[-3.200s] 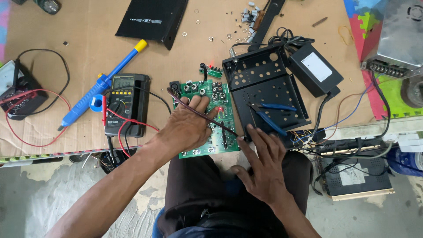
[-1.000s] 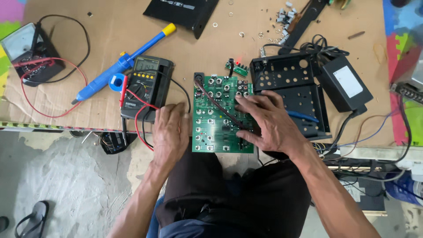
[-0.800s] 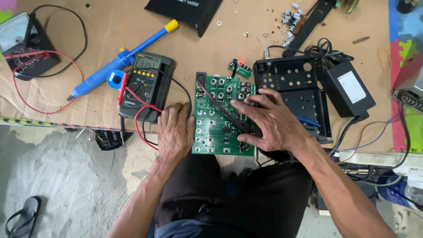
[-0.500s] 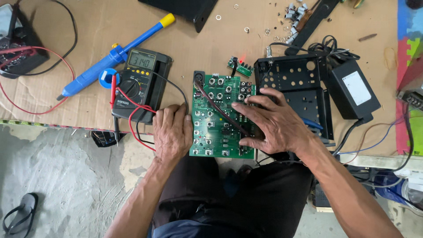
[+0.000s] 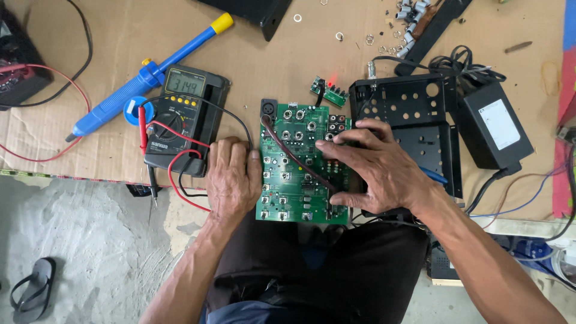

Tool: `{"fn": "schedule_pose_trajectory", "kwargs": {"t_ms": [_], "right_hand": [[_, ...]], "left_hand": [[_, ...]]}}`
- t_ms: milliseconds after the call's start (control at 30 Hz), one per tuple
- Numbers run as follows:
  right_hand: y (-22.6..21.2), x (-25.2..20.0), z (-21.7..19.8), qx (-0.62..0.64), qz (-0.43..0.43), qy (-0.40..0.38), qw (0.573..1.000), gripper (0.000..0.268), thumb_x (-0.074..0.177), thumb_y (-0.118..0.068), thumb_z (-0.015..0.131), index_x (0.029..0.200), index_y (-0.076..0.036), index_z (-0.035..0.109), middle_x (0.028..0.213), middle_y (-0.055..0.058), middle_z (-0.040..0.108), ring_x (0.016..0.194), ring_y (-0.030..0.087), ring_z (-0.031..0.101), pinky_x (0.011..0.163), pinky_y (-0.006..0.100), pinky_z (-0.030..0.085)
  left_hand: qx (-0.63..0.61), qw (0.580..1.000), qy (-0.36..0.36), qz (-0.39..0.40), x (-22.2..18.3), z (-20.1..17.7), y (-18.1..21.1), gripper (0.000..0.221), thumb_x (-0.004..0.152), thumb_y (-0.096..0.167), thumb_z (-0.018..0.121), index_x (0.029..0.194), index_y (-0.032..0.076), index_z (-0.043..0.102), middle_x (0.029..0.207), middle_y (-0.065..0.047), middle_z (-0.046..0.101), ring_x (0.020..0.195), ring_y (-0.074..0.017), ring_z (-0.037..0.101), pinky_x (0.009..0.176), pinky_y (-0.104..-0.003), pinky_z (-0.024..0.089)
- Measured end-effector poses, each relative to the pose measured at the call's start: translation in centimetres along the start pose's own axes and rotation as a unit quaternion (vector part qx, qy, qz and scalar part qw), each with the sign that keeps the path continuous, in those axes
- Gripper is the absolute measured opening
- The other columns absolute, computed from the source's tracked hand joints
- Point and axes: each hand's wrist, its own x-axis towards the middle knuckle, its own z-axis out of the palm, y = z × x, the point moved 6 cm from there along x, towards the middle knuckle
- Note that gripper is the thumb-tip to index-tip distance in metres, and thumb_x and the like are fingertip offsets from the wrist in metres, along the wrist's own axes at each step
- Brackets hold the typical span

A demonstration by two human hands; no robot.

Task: The person repairs a green circuit board by soldering components with a soldering iron, measuring electrical values with a multimeter, and fitting the board into a black metal housing. They handle a circuit board, a multimeter, and a black casing.

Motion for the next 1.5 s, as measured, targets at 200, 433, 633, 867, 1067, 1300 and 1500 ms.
{"fn": "schedule_pose_trajectory", "kwargs": {"t_ms": [200,433,633,867,1067,1300,1500], "right_hand": [[-0.3,0.3,-0.1,-0.013,-0.013,0.009,1.0,0.087,0.084,-0.078,0.059,0.147,-0.016,0.056,0.1,0.001,0.077,0.125,0.018,0.056,0.121,0.046,0.026],[-3.9,-5.4,-4.7,-0.024,0.046,0.239,0.97,0.067,0.086,-0.05,0.069,0.133,-0.003,0.063,0.114,0.01,0.076,0.123,0.031,0.056,0.116,0.049,0.035],[-12.8,-14.7,-0.7,-0.007,0.22,0.303,0.927,0.047,0.095,-0.044,0.056,0.122,-0.006,0.061,0.117,0.008,0.074,0.12,0.024,0.061,0.11,0.043,0.045],[-16.3,-21.8,5.9,0.066,0.403,0.219,0.886,0.045,0.094,-0.039,0.057,0.128,-0.01,0.064,0.13,0.005,0.07,0.124,0.027,0.061,0.109,0.042,0.045],[-14.5,-27.7,8.5,0.076,0.454,0.21,0.862,0.052,0.089,-0.041,0.059,0.125,-0.004,0.067,0.123,0.012,0.072,0.115,0.032,0.068,0.1,0.047,0.055],[-16.5,-23.0,6.3,0.071,0.528,0.27,0.802,0.042,0.096,-0.031,0.056,0.125,-0.002,0.066,0.127,0.014,0.07,0.123,0.03,0.062,0.106,0.043,0.047],[-16.8,-22.1,5.9,0.079,0.541,0.273,0.792,0.042,0.098,-0.033,0.054,0.126,-0.003,0.065,0.127,0.014,0.069,0.122,0.031,0.062,0.102,0.044,0.05]], "left_hand": [[0.0,1.0,0.005,0.012,-0.1,0.0,0.2,0.017,0.104,0.019,0.052,0.097,0.005,0.059,0.095,-0.012,0.053,0.081,-0.0329,0.054,0.074,-0.042,0.049],[-0.023,0.999,0.039,-0.004,-0.5,-1.7,0.6,0.017,0.102,0.015,0.054,0.11,0.002,0.06,0.105,-0.016,0.056,0.089,-0.034,0.057,0.08,-0.043,0.047],[0.11,0.994,-0.026,-0.006,0.5,-3.4,7.8,0.033,0.097,0.025,0.057,0.124,0.01,0.069,0.128,-0.01,0.064,0.117,-0.0273,0.05,0.099,-0.046,0.031],[0.008,0.953,-0.285,0.104,1.8,1.8,8.4,0.043,0.097,0.035,0.048,0.136,0.026,0.066,0.165,-0.013,0.03,0.137,-0.0382,0.043,0.107,-0.058,0.031],[0.005,0.942,-0.319,0.105,1.8,2.3,8.1,0.043,0.096,0.037,0.049,0.134,0.026,0.067,0.168,-0.011,0.022,0.139,-0.0431,0.041,0.11,-0.064,0.027],[0.017,0.943,-0.307,0.129,3.1,1.6,9.0,0.041,0.099,0.034,0.044,0.128,0.027,0.072,0.169,-0.006,0.018,0.14,-0.0367,0.041,0.104,-0.066,0.032],[0.053,0.931,-0.318,0.172,3.0,2.3,9.0,0.039,0.101,0.034,0.042,0.13,0.022,0.065,0.169,-0.011,0.02,0.135,-0.0406,0.045,0.097,-0.07,0.036]]}}
